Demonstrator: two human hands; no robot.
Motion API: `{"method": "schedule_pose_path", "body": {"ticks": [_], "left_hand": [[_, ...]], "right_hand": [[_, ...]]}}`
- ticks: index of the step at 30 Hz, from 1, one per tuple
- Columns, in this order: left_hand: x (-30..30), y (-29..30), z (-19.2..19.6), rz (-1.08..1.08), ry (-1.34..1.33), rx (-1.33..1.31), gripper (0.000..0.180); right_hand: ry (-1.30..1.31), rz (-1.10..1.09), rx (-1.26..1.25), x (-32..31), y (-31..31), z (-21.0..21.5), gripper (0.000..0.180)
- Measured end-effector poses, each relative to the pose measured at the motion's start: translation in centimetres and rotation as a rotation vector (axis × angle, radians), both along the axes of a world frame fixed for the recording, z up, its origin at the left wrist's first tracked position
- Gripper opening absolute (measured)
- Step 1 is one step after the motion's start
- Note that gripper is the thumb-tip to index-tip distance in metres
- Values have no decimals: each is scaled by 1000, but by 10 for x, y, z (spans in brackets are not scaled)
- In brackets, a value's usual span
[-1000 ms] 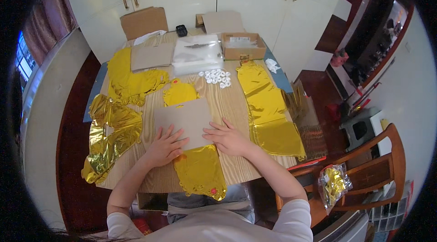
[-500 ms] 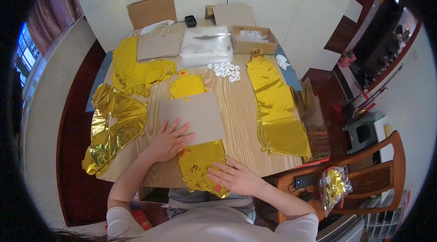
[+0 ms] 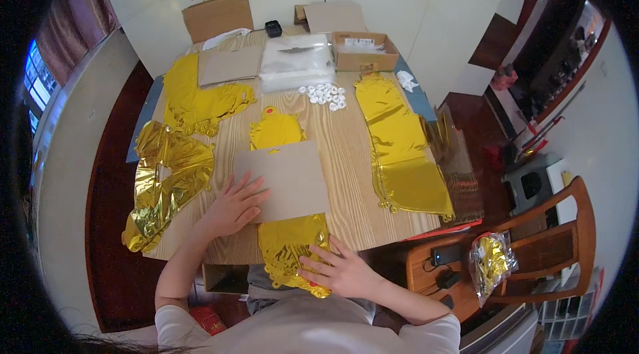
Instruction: Folding gold-colored foil sheets into smaller sizes and organizing them on a table for packaging.
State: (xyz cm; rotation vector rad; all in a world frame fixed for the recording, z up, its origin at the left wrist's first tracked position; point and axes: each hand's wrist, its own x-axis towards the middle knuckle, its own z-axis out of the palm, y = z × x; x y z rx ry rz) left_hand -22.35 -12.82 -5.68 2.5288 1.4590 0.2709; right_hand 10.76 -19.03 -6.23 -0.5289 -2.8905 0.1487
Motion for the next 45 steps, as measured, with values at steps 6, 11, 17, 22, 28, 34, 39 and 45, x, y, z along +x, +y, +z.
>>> {"method": "schedule_pose_path", "body": {"ticks": [6,11,17,22,28,34,39,45], "left_hand": [[-7,-18,-8,-10,3,-15,43],[-4,-22,-10,-7,11,-6,42],[-2,-13,-11,-26,14,9,43],[1,-10,-14,-24,10,27,43],[3,-11,-14,-31,23,77,42],[4,-13,-13,-32,10,116,39],[11,-17,-8,-82,20,233,37],[12,-40,3,-189,49,121,46]], "right_hand": [[-9,20,-43,6,-19,-4,61],[-77,83,-90,15,-3,2,83],[-110,-67,-101,24,60,19,115],[-110,-103,-160,11,68,18,117],[-94,-117,-150,11,69,12,98],[-68,-135,-156,10,70,10,91],[-48,-151,-170,9,69,8,87],[-51,-153,-168,8,69,8,86]]}}
